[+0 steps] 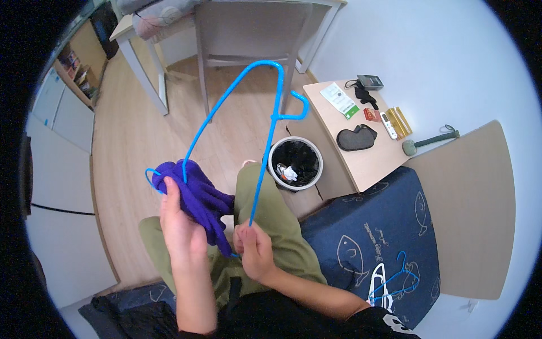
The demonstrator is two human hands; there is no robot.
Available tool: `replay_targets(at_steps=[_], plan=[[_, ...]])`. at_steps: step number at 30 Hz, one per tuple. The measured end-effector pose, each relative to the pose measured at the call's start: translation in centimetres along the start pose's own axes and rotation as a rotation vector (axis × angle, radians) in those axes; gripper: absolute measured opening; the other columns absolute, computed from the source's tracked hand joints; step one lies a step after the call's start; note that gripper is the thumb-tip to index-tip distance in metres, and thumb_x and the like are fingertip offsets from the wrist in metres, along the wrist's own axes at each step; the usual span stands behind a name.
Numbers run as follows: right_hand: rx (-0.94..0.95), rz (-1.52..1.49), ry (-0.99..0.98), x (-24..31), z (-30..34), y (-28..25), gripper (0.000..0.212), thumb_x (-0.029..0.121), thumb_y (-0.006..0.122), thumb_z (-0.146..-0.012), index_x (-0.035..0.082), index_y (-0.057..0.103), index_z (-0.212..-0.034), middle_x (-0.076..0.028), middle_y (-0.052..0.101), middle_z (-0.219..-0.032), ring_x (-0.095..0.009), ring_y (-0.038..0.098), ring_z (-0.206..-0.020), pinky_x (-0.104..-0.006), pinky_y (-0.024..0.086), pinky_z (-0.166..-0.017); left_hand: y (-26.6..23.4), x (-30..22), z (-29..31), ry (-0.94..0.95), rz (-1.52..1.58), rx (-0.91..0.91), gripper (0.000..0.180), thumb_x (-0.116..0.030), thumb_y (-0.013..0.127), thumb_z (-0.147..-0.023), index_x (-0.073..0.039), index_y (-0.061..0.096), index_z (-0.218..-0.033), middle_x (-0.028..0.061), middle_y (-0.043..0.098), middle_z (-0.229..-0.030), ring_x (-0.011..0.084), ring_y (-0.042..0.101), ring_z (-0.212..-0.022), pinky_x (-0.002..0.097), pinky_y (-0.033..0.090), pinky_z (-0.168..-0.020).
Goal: The person sits on a bed and hangs several garments on plastic hangers. They place a purple sock on a blue hanger, then hang black shorts, a black polo shirt, and a black jacket, adjusting each item before setting it aside.
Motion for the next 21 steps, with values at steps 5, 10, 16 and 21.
replay_targets(at_steps=[5, 10, 16, 21], plan=[[-0.107, -0.089, 0.104, -0.4, -0.5, -0.5, 0.041, 0.040, 0.037, -0.113, 0.008, 0.043, -0.089, 0.002, 0.036, -0.072, -0.008, 0.031, -0.062, -0.0248, 0.029, -0.055, -0.2, -1.6, -0.1, 0.112, 0.034, -0.107, 0.035, -0.035, 0.057, -0.106, -0.004, 0.059, -0.123, 0.0061, 0.068, -0.104, 0.0170, 0.065, -0.083, 0.0335, 0.054, -0.073], [-0.186, -0.073, 0.296, -1.9, -0.1, -1.1, 0.041, 0.039, 0.037, -0.113, 0.008, 0.047, -0.089, 0.001, 0.040, -0.070, -0.009, 0.038, -0.059, -0.0266, 0.040, -0.054, 0.6, -2.9, 0.9, 0.277, -0.008, -0.116, 0.034, -0.034, 0.055, -0.108, -0.002, 0.058, -0.119, 0.0095, 0.068, -0.092, 0.0186, 0.066, -0.075, 0.0358, 0.056, -0.063], [-0.160, -0.008, 0.549, -1.8, -0.5, -0.2, 0.047, 0.045, 0.034, -0.112, 0.006, 0.053, -0.096, -0.001, 0.043, -0.070, -0.011, 0.043, -0.059, -0.0296, 0.048, -0.059, -0.6, -1.3, 1.9, 0.500, -0.256, -0.041, 0.029, -0.027, 0.050, -0.110, 0.001, 0.055, -0.115, 0.0089, 0.068, -0.103, 0.0113, 0.062, -0.089, 0.0263, 0.050, -0.079], [-0.074, -0.130, 0.630, -2.5, -0.2, -1.5, 0.045, 0.047, 0.035, -0.111, 0.008, 0.058, -0.102, 0.000, 0.047, -0.070, -0.011, 0.045, -0.058, -0.0290, 0.047, -0.060, -1.1, -0.3, 2.9, 0.584, -0.416, 0.049, 0.017, -0.013, 0.046, -0.109, 0.001, 0.053, -0.115, 0.0088, 0.064, -0.106, 0.0134, 0.058, -0.094, 0.0281, 0.048, -0.082]])
Point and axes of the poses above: each hand's wrist, its own z-axis away from the middle knuckle, its own y-axis out of the palm, x = y × z, the point moved 6 cm from there along -z, towards the middle knuckle
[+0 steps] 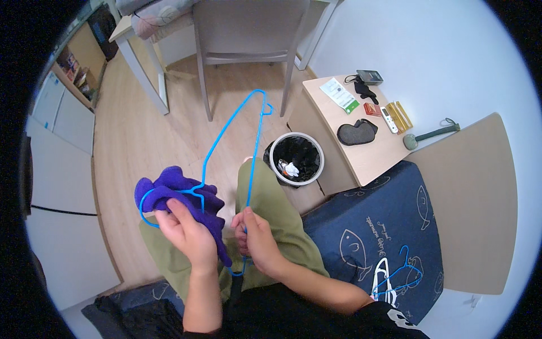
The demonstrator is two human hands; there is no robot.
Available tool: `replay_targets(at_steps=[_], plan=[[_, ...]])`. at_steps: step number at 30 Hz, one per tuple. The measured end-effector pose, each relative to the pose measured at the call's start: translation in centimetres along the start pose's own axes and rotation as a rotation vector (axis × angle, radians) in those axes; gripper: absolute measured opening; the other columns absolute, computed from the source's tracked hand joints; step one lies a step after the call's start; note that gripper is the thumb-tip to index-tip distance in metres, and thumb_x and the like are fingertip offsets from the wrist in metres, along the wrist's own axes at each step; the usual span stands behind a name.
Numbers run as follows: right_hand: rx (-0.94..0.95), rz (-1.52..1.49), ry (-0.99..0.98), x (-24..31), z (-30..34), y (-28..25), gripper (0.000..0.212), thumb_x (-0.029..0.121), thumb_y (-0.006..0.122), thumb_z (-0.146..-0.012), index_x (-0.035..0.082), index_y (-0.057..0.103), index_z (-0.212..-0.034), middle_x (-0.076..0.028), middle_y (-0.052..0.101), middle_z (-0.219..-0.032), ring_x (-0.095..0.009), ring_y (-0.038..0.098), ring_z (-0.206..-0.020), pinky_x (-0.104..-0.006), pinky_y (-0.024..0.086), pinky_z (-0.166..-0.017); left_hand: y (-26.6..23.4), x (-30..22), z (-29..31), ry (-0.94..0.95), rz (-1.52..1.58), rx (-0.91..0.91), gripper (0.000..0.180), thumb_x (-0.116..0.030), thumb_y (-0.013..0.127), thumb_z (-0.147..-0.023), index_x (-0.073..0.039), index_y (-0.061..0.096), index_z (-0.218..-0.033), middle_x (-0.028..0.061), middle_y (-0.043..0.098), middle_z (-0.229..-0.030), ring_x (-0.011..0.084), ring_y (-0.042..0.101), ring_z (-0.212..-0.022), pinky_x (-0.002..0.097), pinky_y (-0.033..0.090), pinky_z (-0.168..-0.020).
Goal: The person sits on a bed and hangs several garments on plastic hangers. They place a purple sock on a blue hanger, then hang black shorts, a black polo shirt, and a black jacket, adjusting each item before setting it aside.
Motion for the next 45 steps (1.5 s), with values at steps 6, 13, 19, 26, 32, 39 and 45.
replay_targets(at_steps=[6, 13, 19, 26, 32, 39, 45], plan=[[-0.089, 0.022, 0.067, -1.6, -0.2, 1.8, 0.036, 0.038, 0.043, -0.110, 0.008, 0.063, -0.116, 0.002, 0.063, -0.081, -0.008, 0.053, -0.067, -0.0243, 0.041, -0.057, 2.0, -0.7, 2.3, 0.405, -0.399, 0.433, 0.021, -0.003, 0.048, -0.102, 0.005, 0.063, -0.113, 0.0158, 0.067, -0.111, 0.0229, 0.067, -0.095, 0.0331, 0.057, -0.076], [0.202, 0.092, 0.385, -2.2, 1.5, 2.3, 0.036, 0.039, 0.046, -0.110, 0.013, 0.069, -0.102, 0.006, 0.060, -0.076, -0.003, 0.051, -0.064, -0.0229, 0.040, -0.054, 0.8, -2.6, 0.2, 0.281, -0.381, 0.503, 0.008, 0.002, 0.062, -0.086, -0.002, 0.066, -0.091, 0.0128, 0.068, -0.096, 0.0344, 0.061, -0.093, 0.0443, 0.043, -0.090], [0.375, 0.229, 0.628, -1.8, 1.7, 1.7, 0.041, 0.048, 0.045, -0.109, 0.018, 0.066, -0.091, 0.009, 0.052, -0.062, -0.002, 0.040, -0.047, -0.0200, 0.030, -0.040, -0.2, -5.8, -0.8, 0.083, -0.247, 0.544, 0.012, 0.002, 0.064, -0.083, 0.004, 0.068, -0.093, 0.0166, 0.070, -0.092, 0.0349, 0.067, -0.084, 0.0406, 0.052, -0.081], [0.341, 0.164, 0.791, -2.6, 2.0, 0.3, 0.045, 0.053, 0.043, -0.108, 0.020, 0.055, -0.079, 0.012, 0.031, -0.055, -0.001, 0.024, -0.041, -0.0200, 0.016, -0.035, -0.9, -8.6, -0.6, 0.304, -0.218, 0.648, 0.015, -0.002, 0.069, -0.080, 0.006, 0.071, -0.093, 0.0191, 0.073, -0.094, 0.0327, 0.071, -0.085, 0.0384, 0.055, -0.079], [0.498, -0.070, 0.637, 1.4, 1.8, -0.2, 0.058, 0.056, 0.034, -0.109, 0.004, 0.057, -0.117, 0.006, 0.032, -0.067, -0.003, 0.027, -0.048, -0.0188, 0.023, -0.038, -2.6, -8.5, -2.0, 0.419, -0.319, 0.313, 0.026, -0.005, 0.059, -0.097, 0.010, 0.056, -0.118, 0.0134, 0.064, -0.079, 0.0192, 0.064, -0.069, 0.0299, 0.052, -0.061], [0.361, 0.018, -0.116, 8.6, 0.6, -1.5, 0.091, 0.080, 0.025, -0.097, 0.004, 0.052, -0.138, -0.007, 0.056, -0.094, -0.019, 0.054, -0.084, -0.0329, 0.046, -0.077, -5.2, -5.0, -5.8, 0.114, -0.224, -0.022, 0.020, -0.021, 0.058, -0.107, 0.000, 0.060, -0.107, 0.0091, 0.069, -0.087, 0.0165, 0.068, -0.073, 0.0313, 0.058, -0.067], [0.263, 0.522, -0.436, 4.5, 0.0, 1.4, 0.064, 0.060, 0.044, -0.104, 0.004, 0.049, -0.133, -0.008, 0.059, -0.122, -0.017, 0.055, -0.115, -0.0342, 0.043, -0.103, -4.5, -1.1, -5.0, -0.304, 0.190, -0.086, 0.020, -0.025, 0.062, -0.104, -0.005, 0.061, -0.104, 0.0082, 0.070, -0.090, 0.0180, 0.071, -0.076, 0.0309, 0.059, -0.063]])
Point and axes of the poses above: each hand's wrist, its own z-axis away from the middle knuckle, its own y-axis out of the palm, x = y × z, the point moved 6 cm from there along -z, towards the middle knuckle
